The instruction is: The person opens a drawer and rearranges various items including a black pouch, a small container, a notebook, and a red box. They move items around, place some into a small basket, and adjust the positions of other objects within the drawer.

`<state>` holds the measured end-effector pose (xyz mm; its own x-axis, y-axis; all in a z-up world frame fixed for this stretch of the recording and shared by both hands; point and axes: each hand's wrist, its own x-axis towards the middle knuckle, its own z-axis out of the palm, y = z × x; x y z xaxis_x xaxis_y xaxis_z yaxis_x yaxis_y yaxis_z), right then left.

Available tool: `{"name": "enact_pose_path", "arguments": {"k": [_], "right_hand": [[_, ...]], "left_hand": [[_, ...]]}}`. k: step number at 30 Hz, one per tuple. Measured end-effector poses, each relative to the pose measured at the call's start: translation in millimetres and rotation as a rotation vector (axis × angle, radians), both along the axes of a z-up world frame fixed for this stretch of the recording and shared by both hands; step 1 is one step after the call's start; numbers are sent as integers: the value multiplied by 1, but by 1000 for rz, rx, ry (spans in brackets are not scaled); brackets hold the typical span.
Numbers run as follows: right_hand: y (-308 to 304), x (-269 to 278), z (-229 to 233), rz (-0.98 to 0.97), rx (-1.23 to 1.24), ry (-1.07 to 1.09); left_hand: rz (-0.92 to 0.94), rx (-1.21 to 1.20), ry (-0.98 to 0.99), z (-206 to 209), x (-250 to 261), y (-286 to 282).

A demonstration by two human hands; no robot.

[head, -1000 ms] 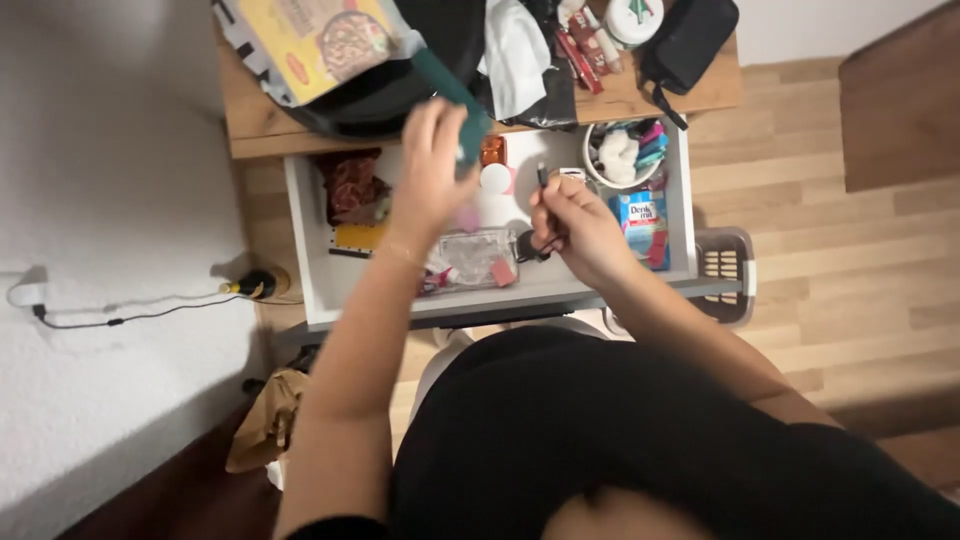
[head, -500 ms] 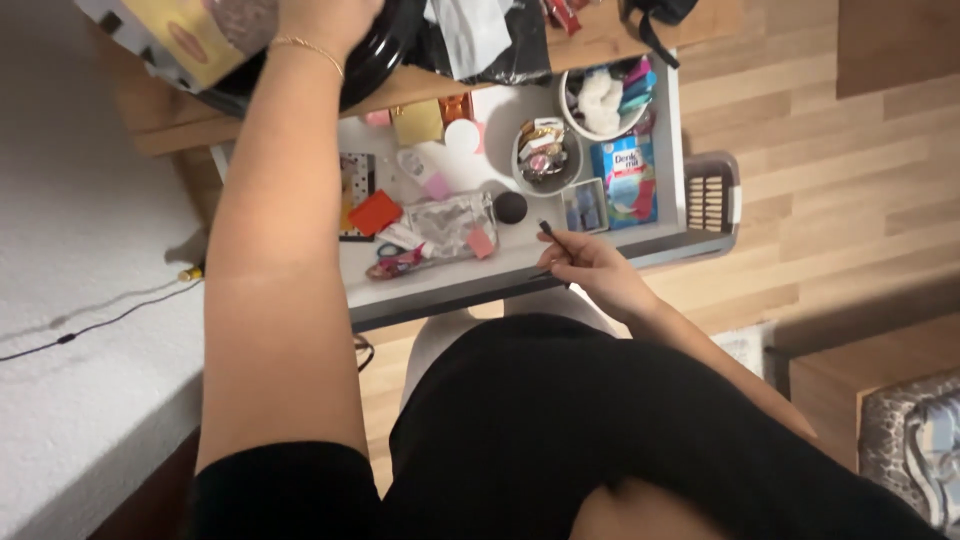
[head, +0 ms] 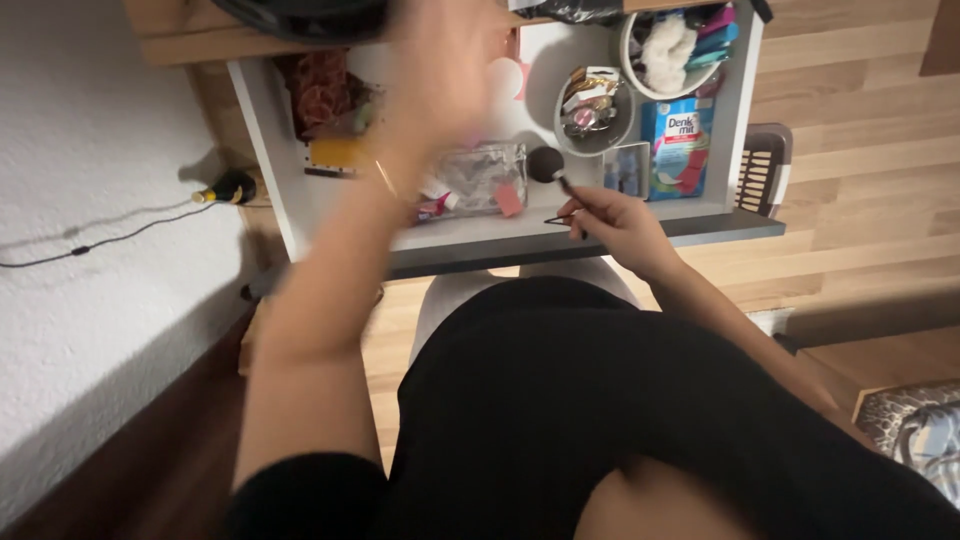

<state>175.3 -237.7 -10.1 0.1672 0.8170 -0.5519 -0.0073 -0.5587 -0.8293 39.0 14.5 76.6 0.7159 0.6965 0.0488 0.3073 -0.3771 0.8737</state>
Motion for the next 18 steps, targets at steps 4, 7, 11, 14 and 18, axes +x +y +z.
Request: {"name": "enact_pose_path", "arguments": {"k": [4, 7, 11, 14, 18], "right_hand": [[2, -1, -27, 216, 54, -253], [-2, 3, -50, 123, 50, -233], [12, -10, -21, -229, 1, 137], [9, -1, -25, -467, 19, 361], [-1, 20, -40, -526, 146, 154]], "left_hand": [[-432, 68, 38, -112, -27, -123], [-381, -120, -2, -121, -32, -154], [-336, -309, 31, -129, -24, -153], [-230, -536, -26, -169, -11, -159], [-50, -855, -171, -209, 18, -172]]}}
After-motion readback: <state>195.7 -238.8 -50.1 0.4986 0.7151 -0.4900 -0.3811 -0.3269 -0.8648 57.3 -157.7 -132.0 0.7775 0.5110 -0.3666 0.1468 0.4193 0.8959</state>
